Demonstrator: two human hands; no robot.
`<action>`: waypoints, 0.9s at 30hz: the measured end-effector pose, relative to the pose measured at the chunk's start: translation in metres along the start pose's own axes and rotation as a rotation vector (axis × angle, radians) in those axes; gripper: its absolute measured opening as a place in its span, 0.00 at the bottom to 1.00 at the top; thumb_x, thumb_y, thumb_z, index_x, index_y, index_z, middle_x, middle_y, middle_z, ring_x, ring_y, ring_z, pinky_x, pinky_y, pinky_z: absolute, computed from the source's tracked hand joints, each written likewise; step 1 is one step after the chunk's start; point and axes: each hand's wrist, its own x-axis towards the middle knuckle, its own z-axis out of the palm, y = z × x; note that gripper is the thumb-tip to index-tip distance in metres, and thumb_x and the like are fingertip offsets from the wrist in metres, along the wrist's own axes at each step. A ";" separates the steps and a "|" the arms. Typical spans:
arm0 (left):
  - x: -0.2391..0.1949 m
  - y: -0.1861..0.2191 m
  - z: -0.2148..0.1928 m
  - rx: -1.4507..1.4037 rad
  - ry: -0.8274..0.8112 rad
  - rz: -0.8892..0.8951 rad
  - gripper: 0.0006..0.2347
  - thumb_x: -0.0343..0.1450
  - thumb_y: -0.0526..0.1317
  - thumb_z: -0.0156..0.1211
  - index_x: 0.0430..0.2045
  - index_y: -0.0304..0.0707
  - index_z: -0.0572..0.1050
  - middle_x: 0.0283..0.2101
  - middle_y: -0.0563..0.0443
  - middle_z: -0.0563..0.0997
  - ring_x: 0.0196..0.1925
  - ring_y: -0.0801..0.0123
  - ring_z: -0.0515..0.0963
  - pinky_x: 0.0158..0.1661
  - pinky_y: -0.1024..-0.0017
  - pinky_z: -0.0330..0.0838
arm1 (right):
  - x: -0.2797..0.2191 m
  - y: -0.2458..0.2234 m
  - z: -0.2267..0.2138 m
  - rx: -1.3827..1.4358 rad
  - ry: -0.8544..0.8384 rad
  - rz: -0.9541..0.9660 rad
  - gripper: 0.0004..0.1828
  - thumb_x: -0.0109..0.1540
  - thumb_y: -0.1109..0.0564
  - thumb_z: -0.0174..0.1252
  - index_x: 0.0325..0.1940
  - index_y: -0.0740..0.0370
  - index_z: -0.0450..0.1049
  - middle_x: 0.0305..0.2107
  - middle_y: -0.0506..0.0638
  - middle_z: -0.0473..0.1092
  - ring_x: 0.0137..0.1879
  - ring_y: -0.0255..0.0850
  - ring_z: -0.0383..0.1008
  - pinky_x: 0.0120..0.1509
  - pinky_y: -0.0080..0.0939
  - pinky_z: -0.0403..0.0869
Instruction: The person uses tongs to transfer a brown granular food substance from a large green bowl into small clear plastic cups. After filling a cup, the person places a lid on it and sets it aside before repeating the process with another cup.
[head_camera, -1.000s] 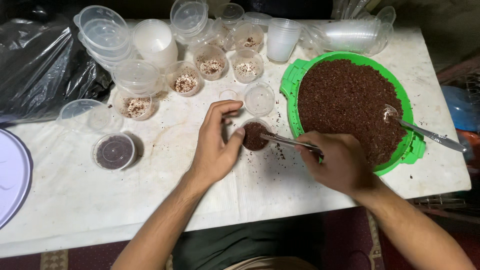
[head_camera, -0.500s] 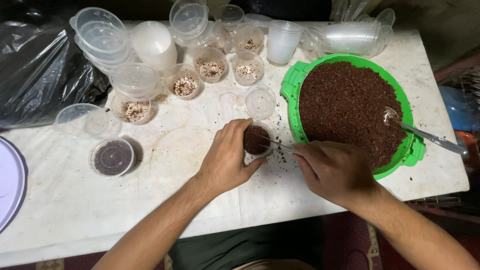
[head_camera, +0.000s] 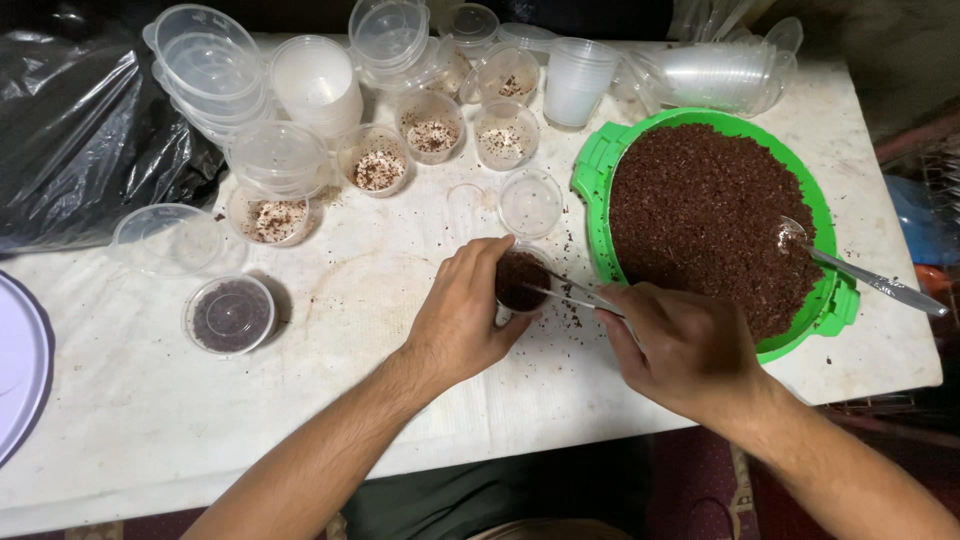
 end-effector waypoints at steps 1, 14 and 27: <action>0.000 0.000 0.000 -0.001 0.000 -0.001 0.32 0.66 0.35 0.70 0.62 0.20 0.60 0.54 0.38 0.70 0.62 0.52 0.71 0.63 0.57 0.63 | -0.007 -0.002 0.005 0.000 -0.001 0.000 0.07 0.63 0.54 0.61 0.43 0.55 0.80 0.16 0.47 0.67 0.21 0.41 0.74 0.26 0.36 0.73; 0.000 -0.001 0.004 0.001 0.028 0.001 0.32 0.65 0.35 0.70 0.62 0.20 0.60 0.53 0.38 0.70 0.61 0.52 0.72 0.62 0.56 0.64 | -0.036 -0.017 0.049 0.090 0.161 0.126 0.11 0.63 0.53 0.61 0.47 0.55 0.81 0.15 0.43 0.70 0.20 0.38 0.76 0.29 0.35 0.78; 0.000 -0.002 0.006 0.006 0.043 0.003 0.32 0.65 0.34 0.71 0.62 0.20 0.61 0.53 0.38 0.70 0.60 0.52 0.73 0.62 0.56 0.65 | -0.027 -0.022 0.037 0.109 0.184 0.111 0.10 0.62 0.54 0.61 0.46 0.57 0.80 0.14 0.45 0.67 0.19 0.40 0.74 0.26 0.35 0.77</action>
